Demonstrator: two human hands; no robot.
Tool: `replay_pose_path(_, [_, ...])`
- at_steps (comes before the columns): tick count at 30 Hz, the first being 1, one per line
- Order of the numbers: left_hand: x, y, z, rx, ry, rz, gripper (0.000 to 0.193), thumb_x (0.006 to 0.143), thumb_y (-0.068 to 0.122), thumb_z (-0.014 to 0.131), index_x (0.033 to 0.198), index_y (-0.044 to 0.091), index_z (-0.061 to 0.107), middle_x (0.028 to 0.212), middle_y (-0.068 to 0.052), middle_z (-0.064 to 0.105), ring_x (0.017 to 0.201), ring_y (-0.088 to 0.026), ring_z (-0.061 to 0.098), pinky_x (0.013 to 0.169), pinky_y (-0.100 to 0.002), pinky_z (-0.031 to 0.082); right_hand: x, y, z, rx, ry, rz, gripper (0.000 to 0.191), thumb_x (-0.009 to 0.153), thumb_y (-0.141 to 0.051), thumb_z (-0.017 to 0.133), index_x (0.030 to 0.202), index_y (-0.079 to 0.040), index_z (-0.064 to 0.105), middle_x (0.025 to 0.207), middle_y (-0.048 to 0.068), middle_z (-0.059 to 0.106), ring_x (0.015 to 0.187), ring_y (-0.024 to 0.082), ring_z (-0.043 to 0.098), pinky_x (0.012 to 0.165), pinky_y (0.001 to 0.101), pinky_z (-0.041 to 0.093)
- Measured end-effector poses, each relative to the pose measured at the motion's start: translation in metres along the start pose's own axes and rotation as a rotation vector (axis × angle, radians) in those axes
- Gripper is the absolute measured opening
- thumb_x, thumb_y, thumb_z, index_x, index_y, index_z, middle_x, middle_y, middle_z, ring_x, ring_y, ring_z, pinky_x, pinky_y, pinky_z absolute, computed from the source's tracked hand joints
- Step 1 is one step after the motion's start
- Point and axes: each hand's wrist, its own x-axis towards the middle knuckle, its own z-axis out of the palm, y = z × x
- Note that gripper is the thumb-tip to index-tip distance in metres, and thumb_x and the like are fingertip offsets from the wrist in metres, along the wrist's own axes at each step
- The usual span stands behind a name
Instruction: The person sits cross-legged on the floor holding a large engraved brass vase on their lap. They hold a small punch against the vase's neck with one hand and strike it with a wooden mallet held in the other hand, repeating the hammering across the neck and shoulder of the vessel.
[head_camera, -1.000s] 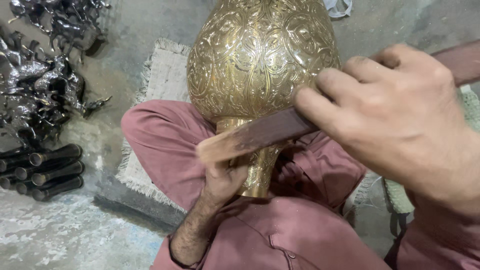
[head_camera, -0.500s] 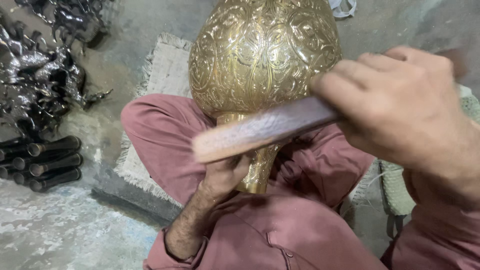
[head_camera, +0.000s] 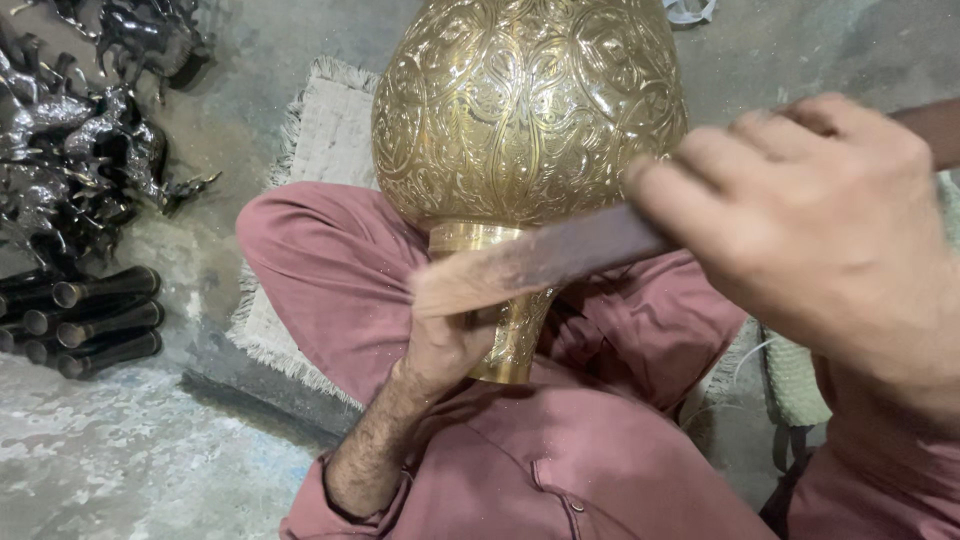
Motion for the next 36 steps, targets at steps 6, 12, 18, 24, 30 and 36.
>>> replay_pose_path(6, [0.003, 0.008, -0.003, -0.116, -0.057, -0.251, 0.045, 0.089, -0.008, 0.065, 0.132, 0.001, 0.058, 0.116, -0.011, 0.066, 0.1, -0.017, 0.07, 0.082, -0.029, 0.064, 0.006, 0.0, 0.0, 0.079, 0.029, 0.024, 0.024, 0.08, -0.014, 0.076, 0.103, -0.01, 0.074, 0.09, 0.005, 0.075, 0.082, 0.022, 0.074, 0.07, 0.0345, 0.057])
replay_pose_path(12, [0.006, 0.012, -0.006, -0.084, -0.067, -0.225, 0.042, 0.092, -0.01, 0.067, 0.133, 0.002, 0.062, 0.117, -0.008, 0.074, 0.108, -0.02, 0.077, 0.091, -0.032, 0.064, 0.005, 0.002, 0.001, 0.118, 0.024, 0.082, 0.025, 0.081, -0.016, 0.078, 0.104, -0.009, 0.073, 0.088, 0.007, 0.074, 0.079, 0.024, 0.073, 0.066, 0.0362, 0.056])
replay_pose_path(18, [0.007, 0.004, -0.002, -0.137, -0.054, -0.117, 0.048, 0.088, -0.013, 0.063, 0.133, 0.001, 0.06, 0.119, -0.012, 0.07, 0.103, -0.023, 0.075, 0.086, -0.03, 0.066, -0.001, 0.008, 0.011, 0.127, 0.043, 0.012, 0.02, 0.089, -0.02, 0.072, 0.103, -0.007, 0.072, 0.088, 0.006, 0.074, 0.078, 0.02, 0.072, 0.066, 0.0335, 0.055])
replay_pose_path(24, [0.01, 0.013, -0.008, -0.257, 0.0, -0.11, 0.056, 0.085, -0.013, 0.06, 0.14, -0.004, 0.05, 0.126, -0.022, 0.061, 0.118, -0.032, 0.065, 0.098, -0.039, 0.061, 0.0, 0.006, 0.011, -0.005, 0.013, 0.029, 0.018, 0.086, -0.019, 0.081, 0.101, -0.012, 0.073, 0.084, 0.002, 0.073, 0.072, 0.016, 0.072, 0.059, 0.0311, 0.055])
replay_pose_path(30, [0.015, 0.019, -0.011, -0.105, -0.015, -0.067, 0.049, 0.086, -0.012, 0.06, 0.134, -0.001, 0.055, 0.115, -0.019, 0.071, 0.108, -0.027, 0.074, 0.091, -0.037, 0.064, 0.01, 0.007, -0.005, 0.144, 0.01, 0.075, 0.036, 0.074, -0.016, 0.085, 0.106, -0.006, 0.071, 0.086, 0.006, 0.072, 0.079, 0.023, 0.073, 0.07, 0.0366, 0.058])
replay_pose_path(36, [0.007, 0.011, -0.007, -0.054, -0.038, -0.038, 0.048, 0.08, -0.017, 0.058, 0.126, -0.003, 0.059, 0.109, -0.017, 0.066, 0.1, -0.028, 0.068, 0.086, -0.034, 0.06, -0.007, 0.006, 0.007, 0.163, 0.028, 0.083, 0.035, 0.073, -0.016, 0.086, 0.104, -0.007, 0.071, 0.087, 0.007, 0.073, 0.078, 0.025, 0.073, 0.069, 0.0373, 0.057])
